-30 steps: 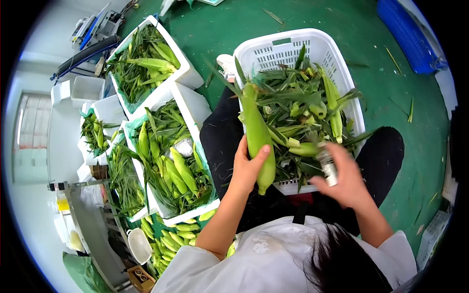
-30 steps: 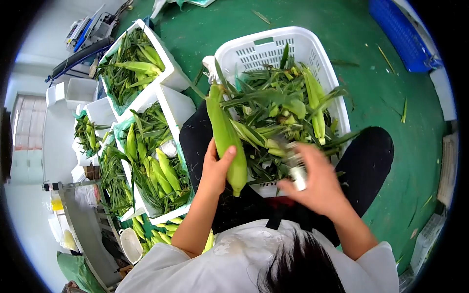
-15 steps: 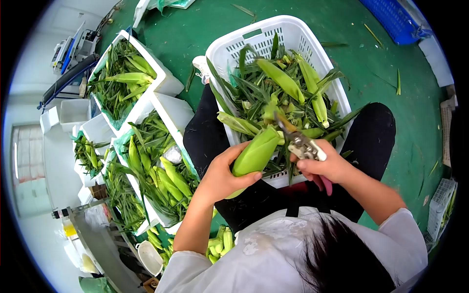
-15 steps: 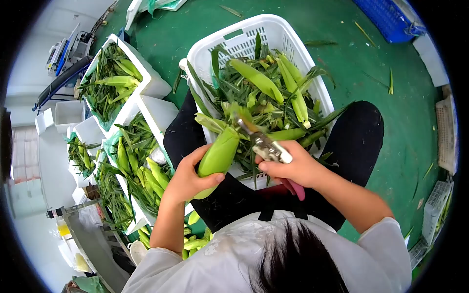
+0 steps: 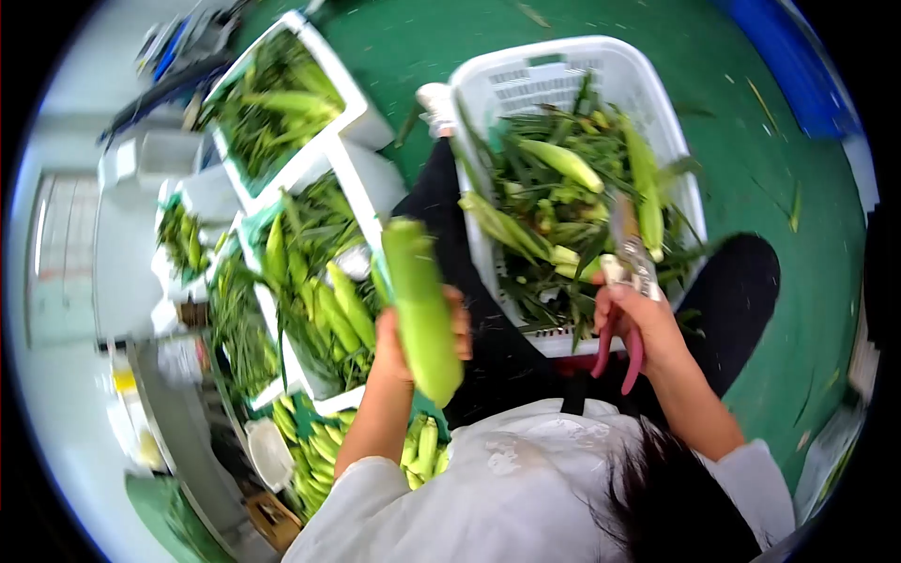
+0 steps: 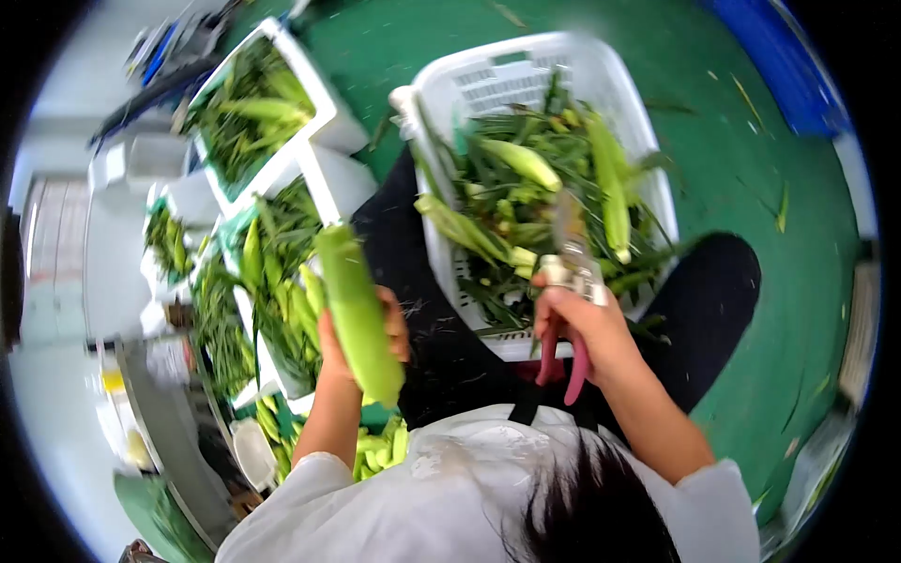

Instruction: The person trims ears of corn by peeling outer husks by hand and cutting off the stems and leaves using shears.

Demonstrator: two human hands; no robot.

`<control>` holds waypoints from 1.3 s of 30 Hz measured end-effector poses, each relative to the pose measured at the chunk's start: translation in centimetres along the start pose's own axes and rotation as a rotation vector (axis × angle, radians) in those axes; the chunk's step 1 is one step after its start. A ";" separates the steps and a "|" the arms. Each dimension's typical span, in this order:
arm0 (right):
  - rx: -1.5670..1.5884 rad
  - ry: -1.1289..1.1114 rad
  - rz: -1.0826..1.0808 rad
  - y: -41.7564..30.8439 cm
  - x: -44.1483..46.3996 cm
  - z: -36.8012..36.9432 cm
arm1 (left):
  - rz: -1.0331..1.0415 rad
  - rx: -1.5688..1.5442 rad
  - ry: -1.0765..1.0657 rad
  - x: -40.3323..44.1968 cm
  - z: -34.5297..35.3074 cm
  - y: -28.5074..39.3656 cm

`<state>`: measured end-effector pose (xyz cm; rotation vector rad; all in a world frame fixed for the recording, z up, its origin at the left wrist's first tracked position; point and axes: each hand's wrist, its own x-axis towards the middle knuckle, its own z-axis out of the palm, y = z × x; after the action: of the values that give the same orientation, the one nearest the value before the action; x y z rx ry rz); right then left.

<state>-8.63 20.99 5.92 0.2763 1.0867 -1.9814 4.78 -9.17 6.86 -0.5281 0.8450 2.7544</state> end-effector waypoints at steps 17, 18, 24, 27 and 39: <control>-0.276 -0.313 0.466 5.9 -2.3 0.4 | 1.294 0.001 1.539 -49.6 -34.5 -2.6; -0.262 -0.303 0.450 5.8 -2.3 0.8 | 1.057 0.357 1.554 -38.2 -28.4 1.2; -0.169 -0.231 0.325 5.6 -2.8 0.9 | -0.168 1.616 1.587 -3.9 -26.5 3.0; -0.100 -0.178 0.244 4.8 -3.7 2.6 | -0.081 1.509 1.668 -1.1 -28.5 2.2; -1.195 -0.183 -0.427 -0.6 4.3 5.3 | 0.495 2.081 0.820 -1.8 0.8 1.2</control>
<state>-10.76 14.60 7.13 -0.8025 2.0785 -1.3015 5.83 -9.87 8.83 -0.7799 3.1979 0.3698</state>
